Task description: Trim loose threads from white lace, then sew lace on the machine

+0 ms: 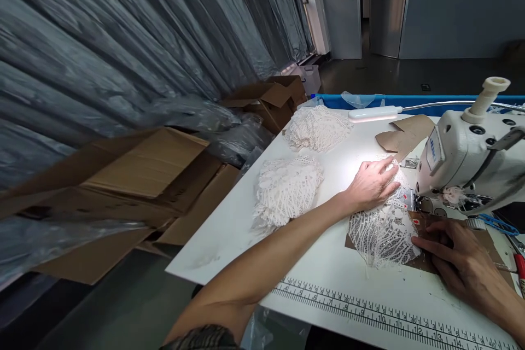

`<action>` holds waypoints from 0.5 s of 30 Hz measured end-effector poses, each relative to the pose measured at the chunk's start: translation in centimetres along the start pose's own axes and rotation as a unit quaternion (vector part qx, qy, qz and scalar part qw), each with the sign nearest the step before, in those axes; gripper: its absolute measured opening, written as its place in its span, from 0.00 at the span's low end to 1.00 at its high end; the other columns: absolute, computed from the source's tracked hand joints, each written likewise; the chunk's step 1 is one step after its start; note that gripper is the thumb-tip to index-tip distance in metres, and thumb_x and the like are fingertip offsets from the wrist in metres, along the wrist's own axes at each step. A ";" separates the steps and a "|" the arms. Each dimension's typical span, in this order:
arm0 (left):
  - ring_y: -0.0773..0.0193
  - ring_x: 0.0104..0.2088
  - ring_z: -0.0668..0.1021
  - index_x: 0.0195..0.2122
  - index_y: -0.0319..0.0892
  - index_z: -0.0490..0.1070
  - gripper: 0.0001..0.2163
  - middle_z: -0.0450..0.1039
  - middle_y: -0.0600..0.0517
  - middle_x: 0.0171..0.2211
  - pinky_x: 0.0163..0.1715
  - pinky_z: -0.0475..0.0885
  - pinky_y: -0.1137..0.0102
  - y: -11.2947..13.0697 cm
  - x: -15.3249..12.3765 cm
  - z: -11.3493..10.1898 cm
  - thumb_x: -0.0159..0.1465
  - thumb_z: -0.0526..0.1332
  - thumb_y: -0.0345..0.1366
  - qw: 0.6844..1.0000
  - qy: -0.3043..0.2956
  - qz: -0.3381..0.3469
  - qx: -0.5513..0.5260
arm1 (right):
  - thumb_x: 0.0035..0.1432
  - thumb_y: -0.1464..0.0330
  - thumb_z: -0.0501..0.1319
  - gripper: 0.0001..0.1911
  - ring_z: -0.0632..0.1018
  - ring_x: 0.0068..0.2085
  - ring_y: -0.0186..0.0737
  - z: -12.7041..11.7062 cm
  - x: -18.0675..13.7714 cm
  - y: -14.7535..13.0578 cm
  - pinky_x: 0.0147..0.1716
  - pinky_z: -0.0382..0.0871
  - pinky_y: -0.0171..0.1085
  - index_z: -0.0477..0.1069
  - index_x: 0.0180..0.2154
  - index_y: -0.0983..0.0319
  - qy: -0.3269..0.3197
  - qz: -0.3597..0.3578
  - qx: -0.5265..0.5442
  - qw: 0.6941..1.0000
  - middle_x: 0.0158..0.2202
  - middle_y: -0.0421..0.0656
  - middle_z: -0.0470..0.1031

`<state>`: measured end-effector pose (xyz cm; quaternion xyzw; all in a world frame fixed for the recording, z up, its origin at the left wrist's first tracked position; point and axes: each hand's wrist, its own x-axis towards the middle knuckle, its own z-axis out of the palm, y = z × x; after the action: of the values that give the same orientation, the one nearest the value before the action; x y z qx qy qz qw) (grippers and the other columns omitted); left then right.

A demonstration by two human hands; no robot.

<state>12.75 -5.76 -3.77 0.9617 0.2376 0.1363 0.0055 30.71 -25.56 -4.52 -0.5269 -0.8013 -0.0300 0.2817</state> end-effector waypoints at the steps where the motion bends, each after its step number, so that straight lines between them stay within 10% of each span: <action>1: 0.51 0.57 0.72 0.58 0.38 0.65 0.21 0.64 0.37 0.63 0.50 0.69 0.57 -0.1 0.0 -0.2 0.72 0.48 0.45 1.000 0.011 0.001 0.008 | 0.64 0.72 0.55 0.18 0.78 0.38 0.43 -0.1 0.0 0.0 0.32 0.77 0.40 0.80 0.47 0.52 -0.003 -0.002 -0.002 1.000 0.42 0.49 0.74; 15: 0.57 0.41 0.78 0.38 0.34 0.74 0.13 0.77 0.41 0.46 0.41 0.69 0.60 5.4 -4.6 -3.3 0.71 0.52 0.34 0.991 0.058 0.085 0.085 | 0.64 0.71 0.54 0.18 0.77 0.40 0.45 0.4 -0.4 0.1 0.35 0.78 0.44 0.80 0.46 0.50 0.015 0.007 -0.001 1.000 0.42 0.49 0.74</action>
<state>10.37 -12.83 -1.36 0.9658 0.1661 0.1713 -0.1018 30.77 -25.73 -5.11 -0.5318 -0.7934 -0.0368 0.2938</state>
